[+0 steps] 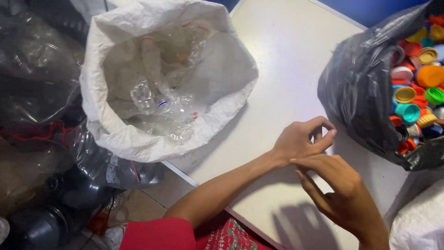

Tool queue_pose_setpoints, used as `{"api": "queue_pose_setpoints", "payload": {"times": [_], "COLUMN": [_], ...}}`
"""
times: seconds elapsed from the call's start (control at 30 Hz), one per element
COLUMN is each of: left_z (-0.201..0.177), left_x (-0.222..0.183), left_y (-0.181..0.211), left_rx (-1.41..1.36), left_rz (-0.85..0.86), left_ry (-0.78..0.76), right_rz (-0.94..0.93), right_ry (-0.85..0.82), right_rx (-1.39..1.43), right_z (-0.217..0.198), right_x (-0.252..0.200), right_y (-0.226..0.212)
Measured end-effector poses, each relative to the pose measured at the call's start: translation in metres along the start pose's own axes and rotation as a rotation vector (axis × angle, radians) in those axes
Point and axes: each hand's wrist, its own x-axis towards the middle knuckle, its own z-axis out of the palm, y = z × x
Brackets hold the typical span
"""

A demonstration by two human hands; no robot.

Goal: Removing caps and sorting plastic bottles for recycling.

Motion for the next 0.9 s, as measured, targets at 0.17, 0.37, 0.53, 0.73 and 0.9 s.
{"api": "queue_pose_setpoints", "payload": {"times": [0.17,0.37,0.53,0.73,0.9], "left_z": [-0.02,-0.017,-0.013,-0.02,-0.021], "left_x": [-0.003,0.001,0.001,0.004,0.005], "left_y": [0.028,0.021,0.012,0.019,0.023], "left_rx": [-0.169,-0.359,-0.207,-0.152,-0.123], "left_rz": [-0.099,-0.116,-0.048,-0.113,-0.131], "left_ry": [0.028,-0.032,-0.006,-0.089,-0.041], "right_rz": [-0.11,-0.075,-0.004,0.038,-0.042], "right_ry": [-0.193,-0.243,-0.298,-0.271,-0.112], "right_rx": [0.084,0.373,0.45,0.356,0.511], "right_z": [0.031,0.067,0.112,0.161,0.137], "right_x": [0.065,0.155,0.216,0.244,0.215], "right_y": [-0.02,-0.035,-0.044,-0.022,-0.017]}}
